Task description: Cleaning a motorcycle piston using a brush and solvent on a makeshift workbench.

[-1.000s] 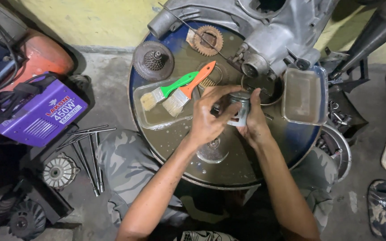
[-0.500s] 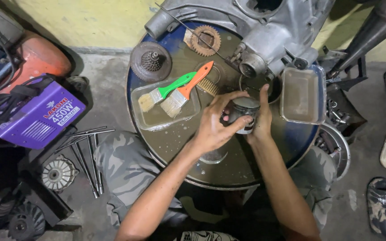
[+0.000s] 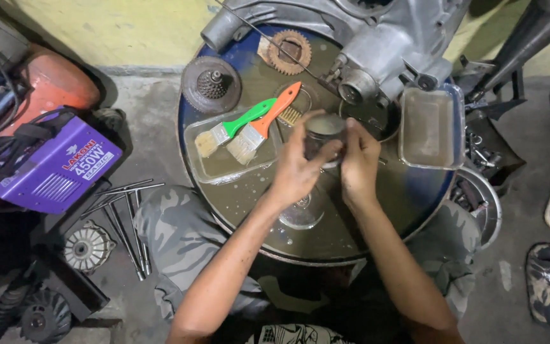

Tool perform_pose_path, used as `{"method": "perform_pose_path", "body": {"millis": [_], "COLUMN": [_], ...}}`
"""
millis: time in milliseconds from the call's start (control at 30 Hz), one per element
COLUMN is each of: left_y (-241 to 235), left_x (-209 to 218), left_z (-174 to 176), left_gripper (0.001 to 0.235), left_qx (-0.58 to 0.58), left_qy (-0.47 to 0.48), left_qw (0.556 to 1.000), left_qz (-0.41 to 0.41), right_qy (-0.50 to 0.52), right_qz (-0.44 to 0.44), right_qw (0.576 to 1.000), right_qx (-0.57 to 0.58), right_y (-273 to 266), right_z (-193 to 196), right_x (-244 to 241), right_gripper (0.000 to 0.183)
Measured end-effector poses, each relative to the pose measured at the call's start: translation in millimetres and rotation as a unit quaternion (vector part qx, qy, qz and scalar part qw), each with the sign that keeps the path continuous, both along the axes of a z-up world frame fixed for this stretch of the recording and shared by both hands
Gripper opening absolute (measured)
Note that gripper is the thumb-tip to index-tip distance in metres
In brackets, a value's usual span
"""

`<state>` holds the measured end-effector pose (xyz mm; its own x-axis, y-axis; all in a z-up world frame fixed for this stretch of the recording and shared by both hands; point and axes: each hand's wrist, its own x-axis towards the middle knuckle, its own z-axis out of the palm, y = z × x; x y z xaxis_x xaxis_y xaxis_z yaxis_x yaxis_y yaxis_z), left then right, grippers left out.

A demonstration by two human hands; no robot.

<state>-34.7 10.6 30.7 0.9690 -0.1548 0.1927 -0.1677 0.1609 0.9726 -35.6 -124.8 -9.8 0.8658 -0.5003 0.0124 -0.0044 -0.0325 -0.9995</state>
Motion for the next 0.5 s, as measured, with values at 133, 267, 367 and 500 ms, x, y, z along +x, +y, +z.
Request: {"method": "perform_pose_path", "body": {"millis": [133, 267, 367, 500], "left_y": [8.1, 16.3, 17.5, 16.4], "left_x": [12.5, 11.6, 14.7, 18.2], "left_z": [-5.5, 0.8, -4.5, -6.7], "left_gripper": [0.077, 0.068, 0.060, 0.041], "left_qx": [0.065, 0.149, 0.149, 0.113], "left_qy": [-0.033, -0.135, -0.174, -0.205], "left_qw": [0.996, 0.975, 0.970, 0.970], "left_qz": [0.058, 0.093, 0.085, 0.069], "right_qy": [-0.011, -0.117, -0.149, -0.159], "right_qz": [0.099, 0.196, 0.242, 0.231], "right_qw": [0.988, 0.973, 0.959, 0.956], "right_qx": [0.119, 0.031, 0.024, 0.085], "right_y": [4.3, -4.0, -12.6, -16.8], "right_z": [22.9, 18.7, 15.4, 1.7], "right_x": [-3.0, -8.4, -4.7, 1.4], "right_gripper": [0.040, 0.043, 0.067, 0.041]}}
